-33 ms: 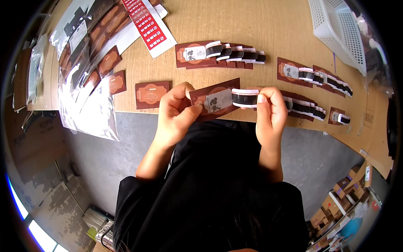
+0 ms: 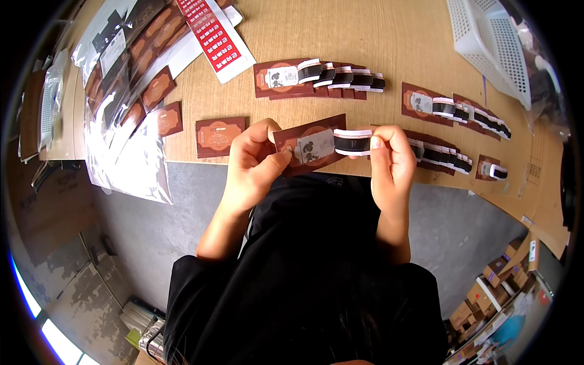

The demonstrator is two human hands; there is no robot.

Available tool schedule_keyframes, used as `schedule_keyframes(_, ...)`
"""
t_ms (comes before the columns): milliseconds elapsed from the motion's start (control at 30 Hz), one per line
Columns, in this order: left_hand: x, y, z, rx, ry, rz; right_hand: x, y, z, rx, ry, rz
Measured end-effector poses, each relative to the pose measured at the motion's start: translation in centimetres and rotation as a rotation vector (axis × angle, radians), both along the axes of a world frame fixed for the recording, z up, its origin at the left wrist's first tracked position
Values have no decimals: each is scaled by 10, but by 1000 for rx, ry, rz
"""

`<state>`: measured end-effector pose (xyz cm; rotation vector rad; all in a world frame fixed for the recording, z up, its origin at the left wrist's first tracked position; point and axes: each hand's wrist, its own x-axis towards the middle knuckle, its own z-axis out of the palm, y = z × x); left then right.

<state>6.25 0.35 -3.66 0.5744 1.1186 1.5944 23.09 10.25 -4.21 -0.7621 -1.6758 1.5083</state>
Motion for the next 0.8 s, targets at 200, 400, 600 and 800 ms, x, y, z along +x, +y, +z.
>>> schedule_keyframes(200,-3,-1,-2,0,-53,2,1,4,-2,-41,-7,-37)
schedule_keyframes(400,-5,-2,-4,-23,-50,-1,0,3,-2,-120,10,-72)
schedule_keyframes(600,-31,-2,1,-99,38,62,1,3,-7,-57,28,-68)
schedule_keyframes(800,-88,16,-4,-299,378,61,-5,1,-12,-68,-13,-16)
